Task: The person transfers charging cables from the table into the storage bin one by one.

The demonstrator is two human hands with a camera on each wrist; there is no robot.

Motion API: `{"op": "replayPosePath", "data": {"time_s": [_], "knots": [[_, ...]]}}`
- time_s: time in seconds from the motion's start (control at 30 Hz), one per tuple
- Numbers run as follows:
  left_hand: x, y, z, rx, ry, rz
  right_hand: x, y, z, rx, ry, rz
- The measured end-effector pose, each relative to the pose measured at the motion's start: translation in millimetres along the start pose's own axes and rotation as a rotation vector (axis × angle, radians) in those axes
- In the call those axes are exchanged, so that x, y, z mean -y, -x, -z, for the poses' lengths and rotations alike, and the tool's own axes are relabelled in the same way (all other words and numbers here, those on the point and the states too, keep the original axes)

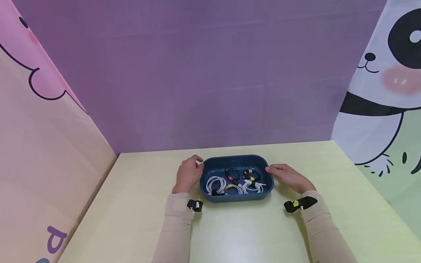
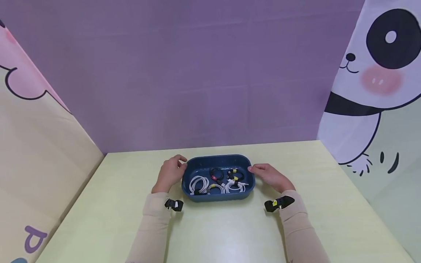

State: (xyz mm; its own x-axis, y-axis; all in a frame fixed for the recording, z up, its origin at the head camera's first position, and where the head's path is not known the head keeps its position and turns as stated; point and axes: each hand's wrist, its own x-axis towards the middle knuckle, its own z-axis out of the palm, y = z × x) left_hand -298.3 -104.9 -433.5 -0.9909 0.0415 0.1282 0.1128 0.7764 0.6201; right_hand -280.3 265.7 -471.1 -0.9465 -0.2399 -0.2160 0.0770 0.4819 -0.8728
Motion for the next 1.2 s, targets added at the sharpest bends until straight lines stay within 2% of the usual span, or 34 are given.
{"op": "replayPosePath", "data": {"time_s": [0.23,0.57,0.93,1.2], "knots": [[0.2,4.3,1.8,0.039,0.007,-0.004,0.0,1.2,4.0,0.007,0.010,0.004],[-3.3,5.2,2.3,0.065,-0.019,-0.044,-2.7,6.3,4.1,0.018,-0.014,0.000],[2.4,9.5,6.0,0.075,-0.051,-0.096,-5.1,4.5,1.9,0.003,-0.036,0.013],[7.3,9.8,8.0,0.070,-0.047,-0.086,-2.3,1.7,-2.6,0.002,-0.025,0.027]]}}
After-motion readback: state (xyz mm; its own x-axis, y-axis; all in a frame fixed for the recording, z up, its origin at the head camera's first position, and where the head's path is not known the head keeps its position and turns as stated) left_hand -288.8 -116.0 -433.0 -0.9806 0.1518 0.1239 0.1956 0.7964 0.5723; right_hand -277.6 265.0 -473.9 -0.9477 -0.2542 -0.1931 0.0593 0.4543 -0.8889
